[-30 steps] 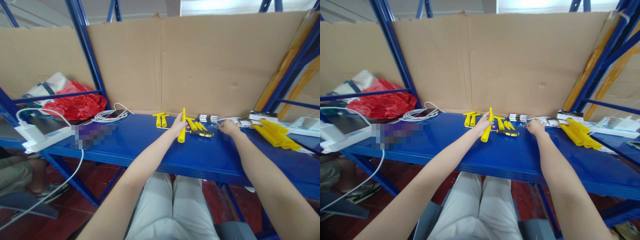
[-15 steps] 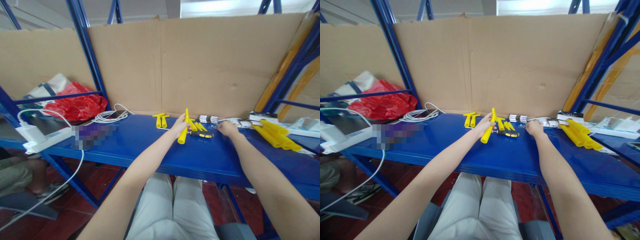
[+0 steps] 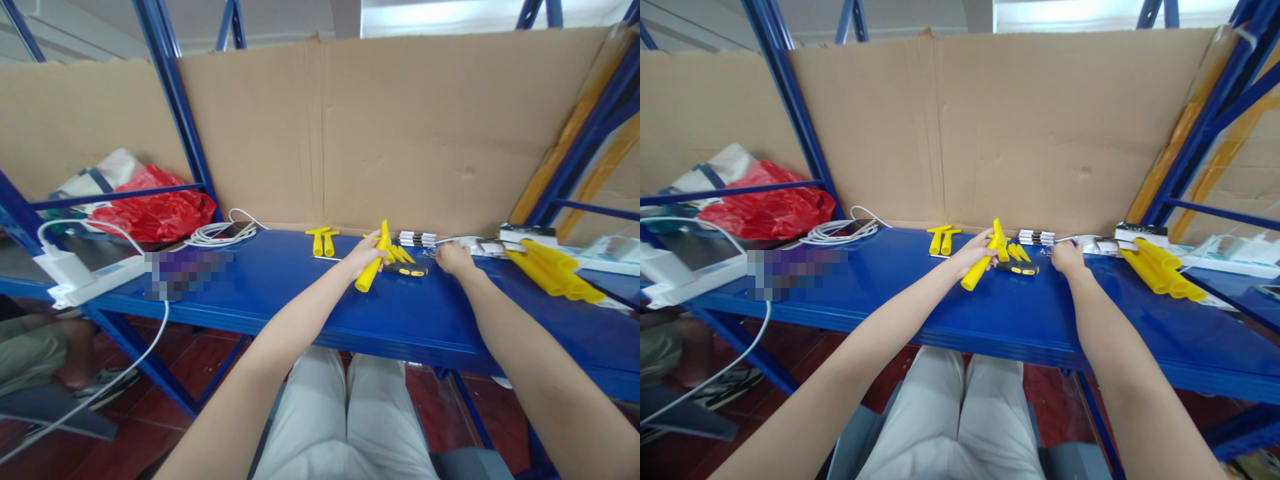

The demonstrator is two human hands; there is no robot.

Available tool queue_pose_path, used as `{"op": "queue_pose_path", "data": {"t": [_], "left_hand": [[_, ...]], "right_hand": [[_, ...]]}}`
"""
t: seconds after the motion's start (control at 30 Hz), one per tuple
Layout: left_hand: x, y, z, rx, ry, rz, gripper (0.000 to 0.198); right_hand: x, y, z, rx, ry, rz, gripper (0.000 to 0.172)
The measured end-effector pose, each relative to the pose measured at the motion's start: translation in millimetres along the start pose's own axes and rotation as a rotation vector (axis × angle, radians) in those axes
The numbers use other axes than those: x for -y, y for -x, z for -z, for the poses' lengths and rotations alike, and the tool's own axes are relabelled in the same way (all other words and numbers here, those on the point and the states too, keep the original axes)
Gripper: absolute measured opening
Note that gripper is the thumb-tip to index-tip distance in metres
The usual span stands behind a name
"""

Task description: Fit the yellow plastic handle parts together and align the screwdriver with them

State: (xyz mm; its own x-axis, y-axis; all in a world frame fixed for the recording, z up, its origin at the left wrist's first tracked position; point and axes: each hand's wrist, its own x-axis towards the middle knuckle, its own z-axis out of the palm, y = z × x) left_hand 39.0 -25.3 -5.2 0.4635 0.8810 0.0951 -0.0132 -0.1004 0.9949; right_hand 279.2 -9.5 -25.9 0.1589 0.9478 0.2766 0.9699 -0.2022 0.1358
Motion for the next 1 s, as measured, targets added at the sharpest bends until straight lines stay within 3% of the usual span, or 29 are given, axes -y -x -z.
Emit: {"op": "queue_pose_path", "data": {"t": [0.47, 0.63, 0.77, 0.87, 1.0], "left_hand": [[2.8, -1.6, -0.5, 0.057, 0.065, 0.031, 0.077], [3.9, -1.0, -1.2, 0.087, 0.064, 0.037, 0.079], [4.0, 0.4, -1.3, 0.121, 0.05, 0.042, 0.077], [3.8, 1.0, -1.0, 0.135, 0.043, 0.048, 0.075], [4.9, 0.0, -0.4, 0.153, 0.044, 0.045, 0.074]], "right_hand": [[-2.9, -3.7, -9.2, -0.091, 0.049, 0.089, 0.035], [2.3, -13.7, -7.2, -0.297, -0.277, 0.093, 0.024], [22.1, -23.1, -2.8, -0.471, -0.677, 0.249, 0.014], [40.9, -23.3, 2.1, -0.496, -0.912, 0.366, 0.01], [55.1, -17.8, 7.7, -0.475, -1.027, 0.415, 0.008]]}}
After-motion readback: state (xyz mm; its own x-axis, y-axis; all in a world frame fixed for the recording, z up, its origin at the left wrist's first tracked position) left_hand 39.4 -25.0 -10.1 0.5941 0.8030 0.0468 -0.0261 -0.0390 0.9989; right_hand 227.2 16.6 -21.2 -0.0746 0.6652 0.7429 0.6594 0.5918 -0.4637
